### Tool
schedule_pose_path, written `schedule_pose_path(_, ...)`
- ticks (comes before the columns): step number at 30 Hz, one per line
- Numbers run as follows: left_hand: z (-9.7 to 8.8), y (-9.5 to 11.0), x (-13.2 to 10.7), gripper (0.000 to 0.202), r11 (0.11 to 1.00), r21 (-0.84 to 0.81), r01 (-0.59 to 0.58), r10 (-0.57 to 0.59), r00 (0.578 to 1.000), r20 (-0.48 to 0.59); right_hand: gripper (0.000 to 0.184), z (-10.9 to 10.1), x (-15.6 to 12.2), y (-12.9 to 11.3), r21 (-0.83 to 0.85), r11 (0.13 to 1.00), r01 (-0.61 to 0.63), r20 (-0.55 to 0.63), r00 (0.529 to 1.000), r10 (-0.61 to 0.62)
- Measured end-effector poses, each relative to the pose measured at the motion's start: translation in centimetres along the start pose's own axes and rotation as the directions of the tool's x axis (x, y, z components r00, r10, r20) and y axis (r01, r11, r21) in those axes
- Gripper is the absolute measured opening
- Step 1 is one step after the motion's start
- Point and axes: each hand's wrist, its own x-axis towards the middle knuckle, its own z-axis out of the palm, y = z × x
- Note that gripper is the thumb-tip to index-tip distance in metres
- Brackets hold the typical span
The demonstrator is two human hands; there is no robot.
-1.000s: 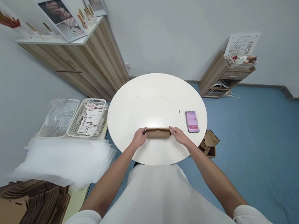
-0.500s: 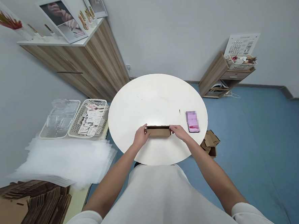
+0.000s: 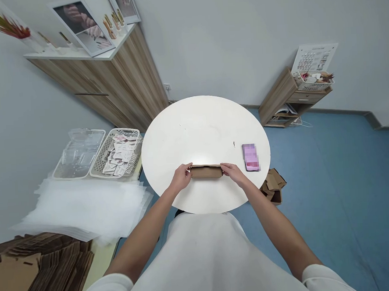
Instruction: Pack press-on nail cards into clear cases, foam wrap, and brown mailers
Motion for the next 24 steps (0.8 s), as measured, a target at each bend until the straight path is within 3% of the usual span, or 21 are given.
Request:
schedule_pose_path(5, -0.1, 0.2, 0.0, 0.043, 0.999, -0.013, 0.034, -0.034, 0.999, 0.018, 0.036, 0.0, 0.1, 0.3, -0.029, 1.0, -0.01, -0.018, 1.0, 0.01)
schedule_pose_path(8, -0.3, 0.4, -0.1, 0.042, 0.98, -0.112, 0.164, -0.16, 0.986, 0.044, 0.04, -0.1, 0.0, 0.6, -0.024, 0.999, -0.044, -0.033, 0.999, 0.043)
schedule_pose_path(11, -0.2, 0.1, -0.1, 0.047, 0.928, -0.192, 0.318, -0.306, 0.948, 0.093, 0.042, -0.2, -0.1, 1.0, -0.002, 0.997, -0.079, -0.004, 0.997, 0.079)
schedule_pose_path(14, 0.1, -0.2, -0.3, 0.048, 0.893, -0.219, 0.393, -0.359, 0.916, 0.18, 0.043, 0.0, -0.2, 1.6, -0.011, 0.995, -0.097, 0.036, 0.995, 0.097)
schedule_pose_path(24, 1.0, -0.9, -2.0, 0.039, 0.927, -0.258, 0.274, -0.272, 0.961, 0.043, 0.049, 2.1, -0.4, 4.2, -0.004, 0.995, 0.103, -0.063, 0.993, -0.103)
